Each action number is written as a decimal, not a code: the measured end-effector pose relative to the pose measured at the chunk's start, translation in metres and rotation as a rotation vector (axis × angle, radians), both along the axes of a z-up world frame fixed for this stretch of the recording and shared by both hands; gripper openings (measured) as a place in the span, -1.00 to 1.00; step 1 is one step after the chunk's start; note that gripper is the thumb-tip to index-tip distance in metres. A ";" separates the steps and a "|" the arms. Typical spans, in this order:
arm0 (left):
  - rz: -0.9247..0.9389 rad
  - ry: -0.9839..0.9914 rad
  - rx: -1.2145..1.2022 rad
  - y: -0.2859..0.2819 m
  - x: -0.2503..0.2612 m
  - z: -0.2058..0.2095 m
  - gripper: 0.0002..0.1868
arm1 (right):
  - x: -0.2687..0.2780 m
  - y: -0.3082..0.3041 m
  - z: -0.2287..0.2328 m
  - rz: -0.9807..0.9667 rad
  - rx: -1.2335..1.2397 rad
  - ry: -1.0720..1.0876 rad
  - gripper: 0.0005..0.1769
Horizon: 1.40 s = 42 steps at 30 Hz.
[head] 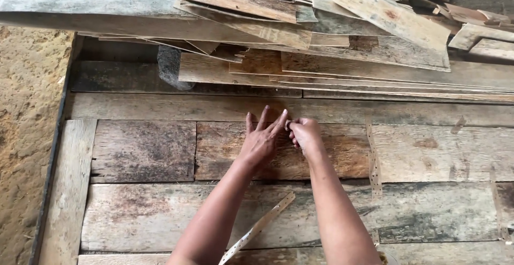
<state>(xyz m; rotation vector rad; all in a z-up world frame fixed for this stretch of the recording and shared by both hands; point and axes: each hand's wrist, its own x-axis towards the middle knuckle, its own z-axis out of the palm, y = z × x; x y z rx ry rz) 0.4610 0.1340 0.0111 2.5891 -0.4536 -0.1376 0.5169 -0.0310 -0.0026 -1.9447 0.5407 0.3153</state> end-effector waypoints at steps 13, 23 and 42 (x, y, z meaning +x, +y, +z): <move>0.125 0.007 -0.005 -0.007 0.006 -0.011 -0.10 | 0.006 -0.021 0.032 0.380 -0.694 -0.007 -0.75; 0.229 -0.154 -0.259 0.001 0.002 0.001 0.01 | 0.079 0.051 -0.012 0.326 -1.119 -1.571 -0.46; 0.181 -0.080 -0.188 0.003 0.004 -0.003 -0.03 | 0.092 0.032 0.020 0.481 -0.559 -1.601 -0.74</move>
